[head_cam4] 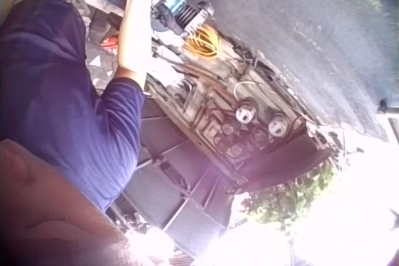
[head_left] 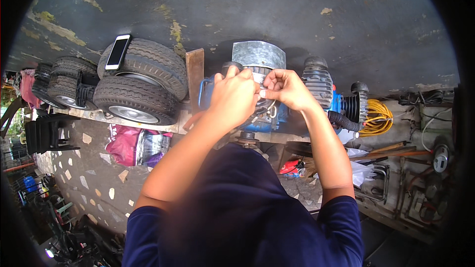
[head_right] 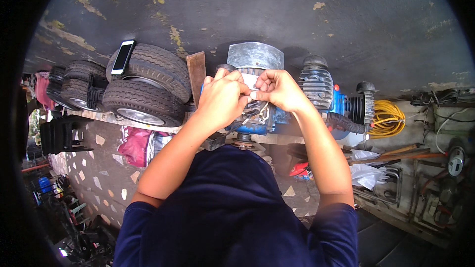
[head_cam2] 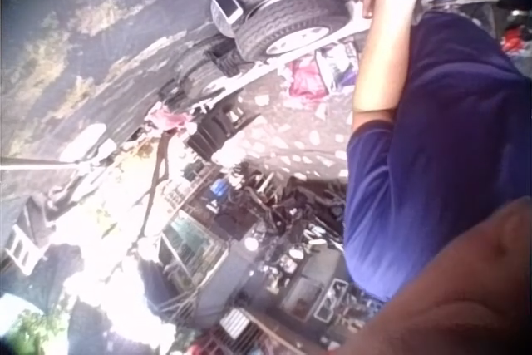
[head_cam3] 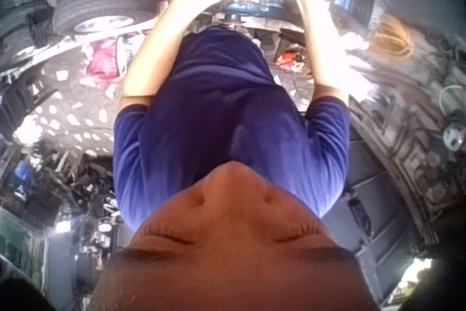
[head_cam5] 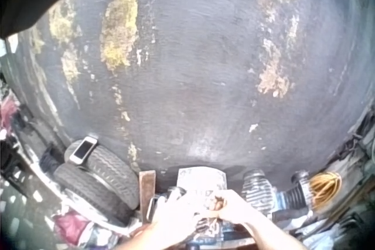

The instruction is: The recorder is repairing an air compressor motor, specifically working on the electrical wiring and connections.

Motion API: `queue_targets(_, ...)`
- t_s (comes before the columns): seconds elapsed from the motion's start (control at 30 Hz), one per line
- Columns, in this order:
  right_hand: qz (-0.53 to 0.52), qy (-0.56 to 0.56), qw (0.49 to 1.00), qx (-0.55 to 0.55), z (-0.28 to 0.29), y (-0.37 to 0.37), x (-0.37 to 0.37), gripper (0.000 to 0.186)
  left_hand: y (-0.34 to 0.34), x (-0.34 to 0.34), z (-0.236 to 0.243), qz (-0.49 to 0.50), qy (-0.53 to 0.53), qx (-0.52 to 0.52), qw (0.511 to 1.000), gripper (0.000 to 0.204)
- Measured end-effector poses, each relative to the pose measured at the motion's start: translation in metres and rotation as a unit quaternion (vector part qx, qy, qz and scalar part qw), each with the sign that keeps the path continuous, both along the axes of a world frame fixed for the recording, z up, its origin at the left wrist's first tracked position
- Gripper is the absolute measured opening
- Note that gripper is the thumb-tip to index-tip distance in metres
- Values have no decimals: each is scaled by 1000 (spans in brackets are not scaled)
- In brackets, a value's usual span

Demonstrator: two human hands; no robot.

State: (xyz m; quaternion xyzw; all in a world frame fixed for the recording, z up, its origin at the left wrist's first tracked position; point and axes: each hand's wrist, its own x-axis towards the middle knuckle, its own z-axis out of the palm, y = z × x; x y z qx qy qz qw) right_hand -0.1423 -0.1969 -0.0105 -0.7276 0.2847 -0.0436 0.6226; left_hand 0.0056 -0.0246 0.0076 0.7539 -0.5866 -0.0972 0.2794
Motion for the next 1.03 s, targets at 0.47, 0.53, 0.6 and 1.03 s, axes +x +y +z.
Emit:
queue_targets(0.47,212,-4,927,-310,36,1,14,14,0,-4,-2,-3,-65,35,997,11)
queue_targets(0.53,241,-33,933,-266,30,-7,18,13,2,-5,-3,5,-67,22,998,12)
queue_targets(0.6,259,-44,936,-236,27,-13,20,12,5,-8,-5,16,-78,-1,997,11)
queue_targets(1.03,347,-73,884,-305,24,-42,32,16,-11,22,20,-84,-103,82,988,12)
